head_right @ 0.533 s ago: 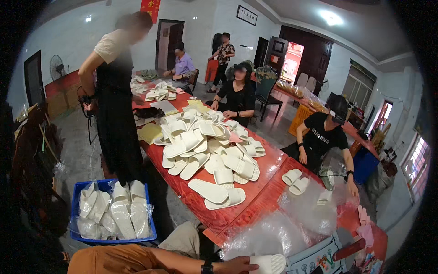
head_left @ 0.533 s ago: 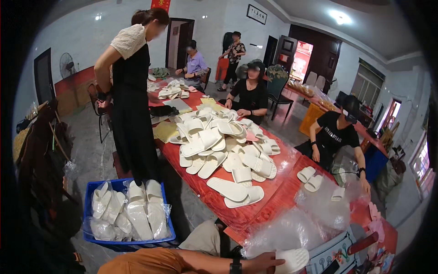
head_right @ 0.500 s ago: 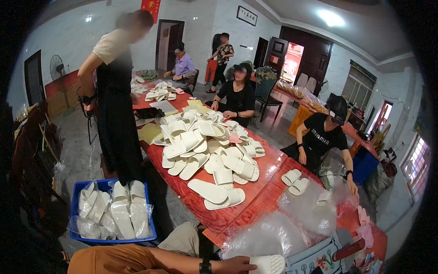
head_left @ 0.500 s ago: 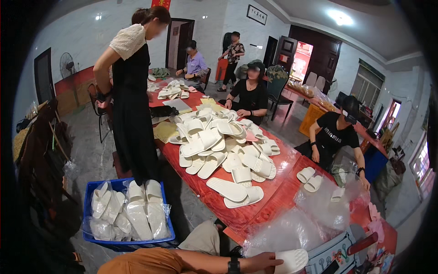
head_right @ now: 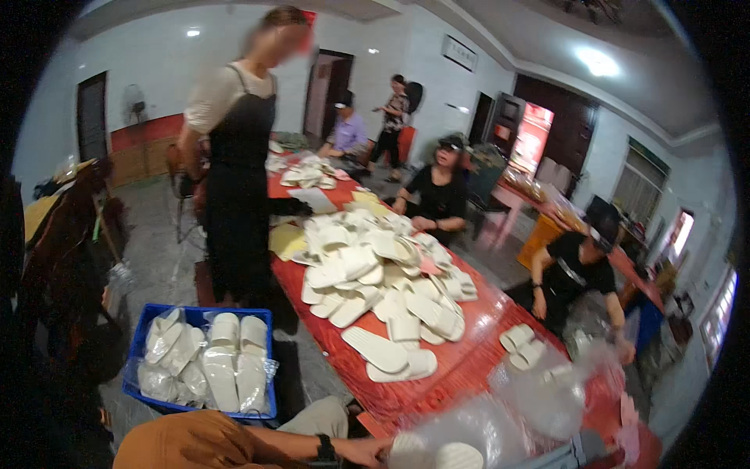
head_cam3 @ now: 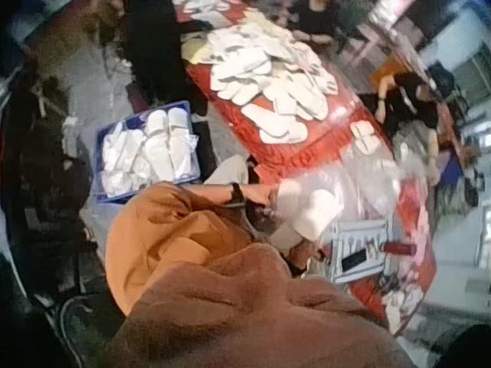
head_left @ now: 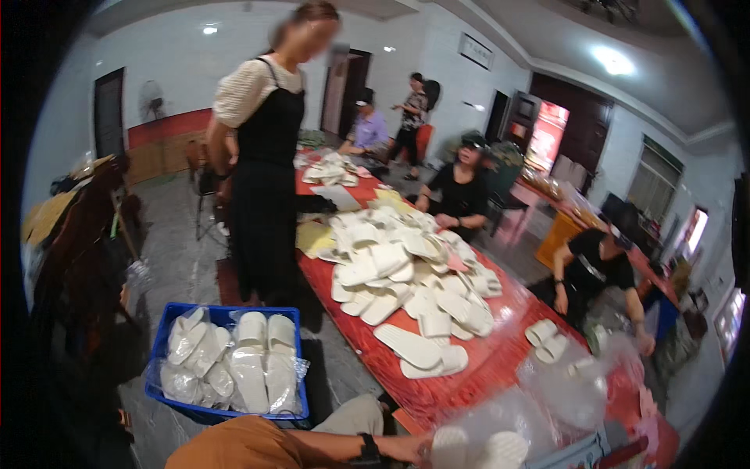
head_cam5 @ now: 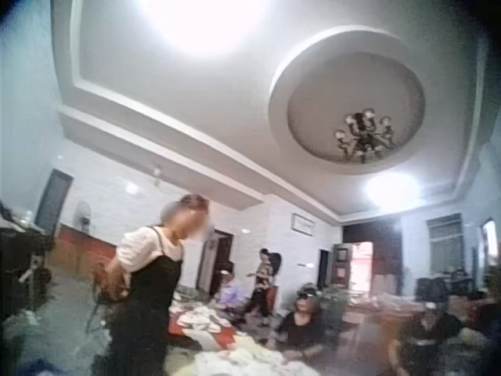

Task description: Packing pairs of slippers into plastic bags for shipping or storage.

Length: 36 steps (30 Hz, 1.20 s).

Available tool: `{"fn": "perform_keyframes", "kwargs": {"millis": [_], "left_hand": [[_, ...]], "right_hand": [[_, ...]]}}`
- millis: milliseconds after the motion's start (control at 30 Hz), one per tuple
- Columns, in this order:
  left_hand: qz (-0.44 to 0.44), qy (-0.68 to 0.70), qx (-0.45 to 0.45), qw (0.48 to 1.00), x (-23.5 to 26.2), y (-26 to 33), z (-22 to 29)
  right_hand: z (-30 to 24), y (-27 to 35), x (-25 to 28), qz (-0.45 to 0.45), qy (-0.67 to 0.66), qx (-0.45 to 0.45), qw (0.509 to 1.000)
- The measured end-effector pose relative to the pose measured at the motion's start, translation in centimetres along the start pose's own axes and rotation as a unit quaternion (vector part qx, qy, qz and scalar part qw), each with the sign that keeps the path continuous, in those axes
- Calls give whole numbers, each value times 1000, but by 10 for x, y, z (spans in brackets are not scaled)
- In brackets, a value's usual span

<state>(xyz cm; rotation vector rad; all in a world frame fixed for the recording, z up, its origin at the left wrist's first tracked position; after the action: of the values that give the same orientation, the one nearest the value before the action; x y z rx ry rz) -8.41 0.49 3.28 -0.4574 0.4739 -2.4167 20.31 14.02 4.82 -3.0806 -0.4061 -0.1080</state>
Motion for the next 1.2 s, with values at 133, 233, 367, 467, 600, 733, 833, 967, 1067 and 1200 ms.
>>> {"fn": "perform_keyframes", "kwargs": {"millis": [133, 233, 367, 467, 600, 733, 833, 967, 1067, 1200], "left_hand": [[34, -4, 16, 999, 19, -16, 1], [44, 8, 35, 998, 13, -21, 2], [40, 25, 62, 997, 8, -27, 2], [34, 36, 82, 995, 3, -31, 3], [17, 57, 110, 992, -11, -33, 5], [0, 81, 138, 987, -30, -43, 6], [-20, 98, 168, 981, -47, -38, 1], [-50, 125, 209, 968, -73, -27, -1], [-73, 150, 237, 957, -98, -17, 1], [-87, 172, 278, 941, -119, 1, -5]], "right_hand": [[22, -33, 10, 7, 70, -32, 997], [34, -48, 36, 32, 135, -63, 988], [40, -50, 54, 78, 214, -113, 967], [17, -44, 38, 51, 258, -18, 965], [2, -48, 7, -1, 431, 75, 899], [43, -36, -6, -7, 420, 139, 897], [50, -24, -22, -21, 437, 138, 889], [60, -46, -38, -35, 373, 96, 922], [114, -90, -39, -92, 346, -20, 933], [87, -62, -41, -31, 379, -8, 925]]}}
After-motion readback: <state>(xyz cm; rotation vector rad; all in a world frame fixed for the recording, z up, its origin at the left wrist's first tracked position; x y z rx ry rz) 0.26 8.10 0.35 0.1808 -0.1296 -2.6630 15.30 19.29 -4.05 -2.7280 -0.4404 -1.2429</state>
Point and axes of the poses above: each hand's wrist, its own y-axis away from the middle knuckle, its own x-axis out of the back of the hand, z = x × y, the point moved 5 cm from there along -y, towards the middle knuckle, and after that the axes turned 9 degrees about z, right-handed, at the moved point
